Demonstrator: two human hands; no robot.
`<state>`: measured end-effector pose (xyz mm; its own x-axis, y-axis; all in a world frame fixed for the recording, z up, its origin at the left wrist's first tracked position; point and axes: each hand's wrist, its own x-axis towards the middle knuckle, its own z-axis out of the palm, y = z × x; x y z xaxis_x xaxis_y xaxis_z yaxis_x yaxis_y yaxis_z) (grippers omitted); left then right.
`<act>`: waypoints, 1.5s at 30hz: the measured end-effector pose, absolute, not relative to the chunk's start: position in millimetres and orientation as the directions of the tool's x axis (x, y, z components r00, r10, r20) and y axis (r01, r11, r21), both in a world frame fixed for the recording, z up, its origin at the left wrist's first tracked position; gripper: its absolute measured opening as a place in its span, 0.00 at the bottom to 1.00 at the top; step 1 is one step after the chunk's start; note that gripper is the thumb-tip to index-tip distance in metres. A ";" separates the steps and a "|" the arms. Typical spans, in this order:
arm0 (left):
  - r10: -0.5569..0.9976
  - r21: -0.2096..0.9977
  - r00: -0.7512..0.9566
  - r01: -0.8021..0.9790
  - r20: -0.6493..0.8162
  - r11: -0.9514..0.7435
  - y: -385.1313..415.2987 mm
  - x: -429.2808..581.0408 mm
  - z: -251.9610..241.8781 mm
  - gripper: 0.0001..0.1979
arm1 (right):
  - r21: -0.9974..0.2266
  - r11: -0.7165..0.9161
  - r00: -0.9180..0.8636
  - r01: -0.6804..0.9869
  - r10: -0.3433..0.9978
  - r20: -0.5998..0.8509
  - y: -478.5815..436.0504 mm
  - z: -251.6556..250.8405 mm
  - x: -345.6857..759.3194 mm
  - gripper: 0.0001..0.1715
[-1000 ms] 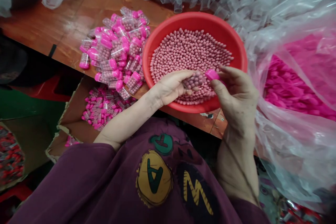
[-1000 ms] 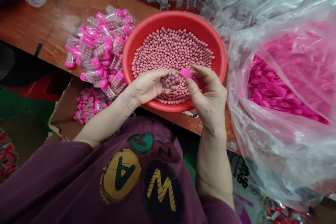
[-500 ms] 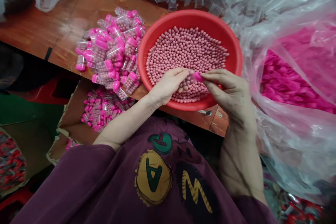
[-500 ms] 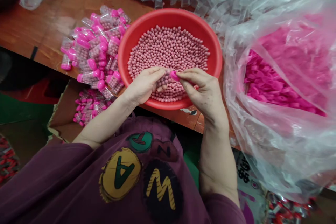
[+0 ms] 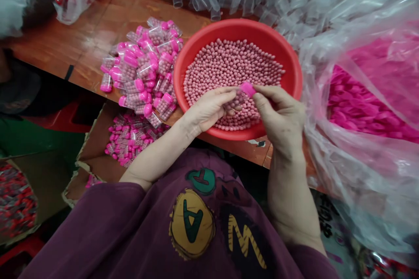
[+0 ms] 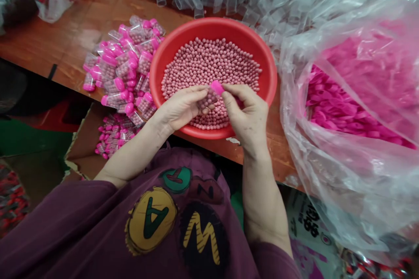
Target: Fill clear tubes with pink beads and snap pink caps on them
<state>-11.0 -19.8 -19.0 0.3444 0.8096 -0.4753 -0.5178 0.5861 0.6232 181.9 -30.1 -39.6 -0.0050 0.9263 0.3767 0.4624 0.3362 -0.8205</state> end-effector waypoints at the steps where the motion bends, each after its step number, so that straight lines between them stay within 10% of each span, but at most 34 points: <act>1: 0.817 0.621 0.352 -0.532 -0.456 0.576 -20.3 -11.5 -20.4 0.05 | -0.824 0.342 -0.013 0.452 0.926 0.377 -30.9 -38.9 177.1 0.13; 17: 0.931 0.786 0.206 -0.499 -0.302 0.365 -32.2 -6.9 -31.6 0.14 | -0.553 0.620 -0.312 0.557 0.773 0.552 -33.7 -31.8 187.3 0.13; 25: 0.954 0.815 0.182 -0.497 -0.240 0.300 -29.3 -7.6 -36.9 0.18 | -0.797 0.439 -0.103 0.415 0.893 0.439 -29.4 -48.7 186.4 0.25; 32: 0.935 0.824 0.098 -0.448 -0.340 0.347 -31.6 0.7 -32.6 0.15 | -0.453 0.391 -0.203 0.801 0.889 0.410 -44.5 -54.1 158.2 0.39; 45: 0.908 0.810 0.146 -0.414 -0.392 0.416 -32.4 6.9 -30.0 0.16 | -0.293 0.429 -0.286 0.854 0.859 0.425 -35.9 -63.9 154.7 0.31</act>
<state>6.9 -32.4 -30.0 0.1456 0.9083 -0.3921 -0.4141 0.4159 0.8096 154.7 -35.9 -63.9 -0.2857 0.8587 0.4254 0.8542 0.4294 -0.2932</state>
